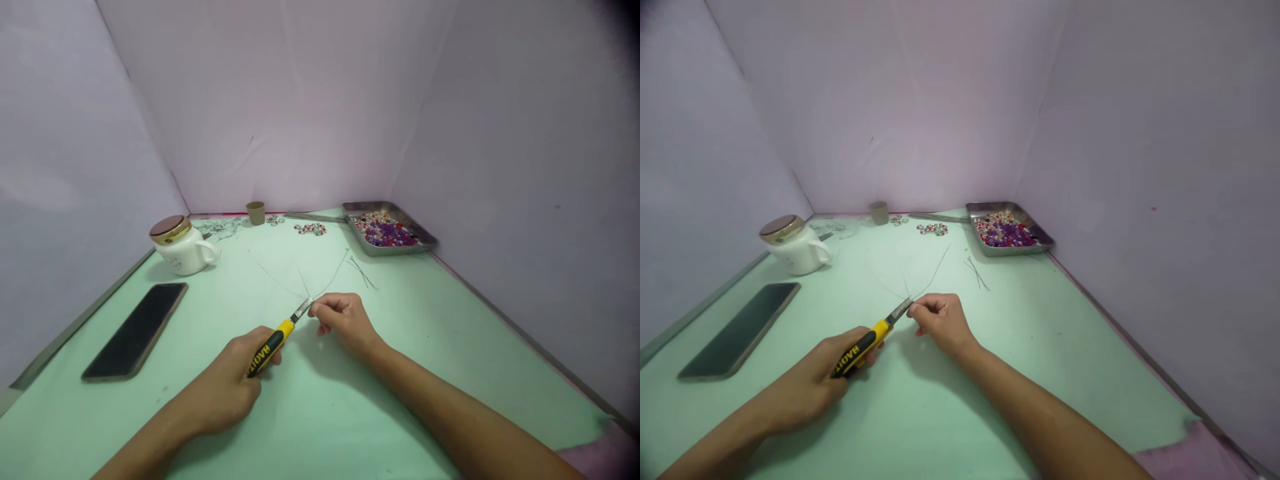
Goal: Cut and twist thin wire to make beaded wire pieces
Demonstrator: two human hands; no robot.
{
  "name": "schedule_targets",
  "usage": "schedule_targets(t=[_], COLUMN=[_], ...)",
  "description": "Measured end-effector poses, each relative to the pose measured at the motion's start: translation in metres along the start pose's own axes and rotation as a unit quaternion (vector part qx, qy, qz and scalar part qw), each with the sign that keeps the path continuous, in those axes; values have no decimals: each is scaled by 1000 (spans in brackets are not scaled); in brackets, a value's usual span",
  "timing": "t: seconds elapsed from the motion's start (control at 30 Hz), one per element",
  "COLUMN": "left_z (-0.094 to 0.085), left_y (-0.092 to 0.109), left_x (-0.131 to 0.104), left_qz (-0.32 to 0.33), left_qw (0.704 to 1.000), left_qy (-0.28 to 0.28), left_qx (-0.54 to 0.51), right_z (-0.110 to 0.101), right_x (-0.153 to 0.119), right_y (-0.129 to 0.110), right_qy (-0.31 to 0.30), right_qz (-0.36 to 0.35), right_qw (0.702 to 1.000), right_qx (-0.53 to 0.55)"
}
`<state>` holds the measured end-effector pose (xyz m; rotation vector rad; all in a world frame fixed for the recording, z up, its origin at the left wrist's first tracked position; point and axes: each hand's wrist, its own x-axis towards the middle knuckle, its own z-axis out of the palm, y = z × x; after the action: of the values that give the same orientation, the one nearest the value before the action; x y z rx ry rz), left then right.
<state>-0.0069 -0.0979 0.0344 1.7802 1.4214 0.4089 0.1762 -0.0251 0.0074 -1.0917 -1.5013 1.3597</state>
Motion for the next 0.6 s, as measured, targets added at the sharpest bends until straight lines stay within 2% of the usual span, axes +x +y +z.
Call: schedule_targets(t=[0.17,0.27,0.5,0.6], left_z=[9,9,-20,-24], left_y=[-3,-2,-4,-18], left_x=[1,2,1,8], left_qz=[12,3,13,-9], left_qw=[999,998,1000,991], left_qy=[33,37,3,74], left_qx=[41,45,28,113], right_z=[3,4,-4,-6], right_x=[-1,1,10,9], right_y=[2,6,10,7], right_qy=[-15,-20,3,6], right_qz=[-1,-6,21,27], right_qw=[999,997,988,986], right_qx=[50,76,151,164])
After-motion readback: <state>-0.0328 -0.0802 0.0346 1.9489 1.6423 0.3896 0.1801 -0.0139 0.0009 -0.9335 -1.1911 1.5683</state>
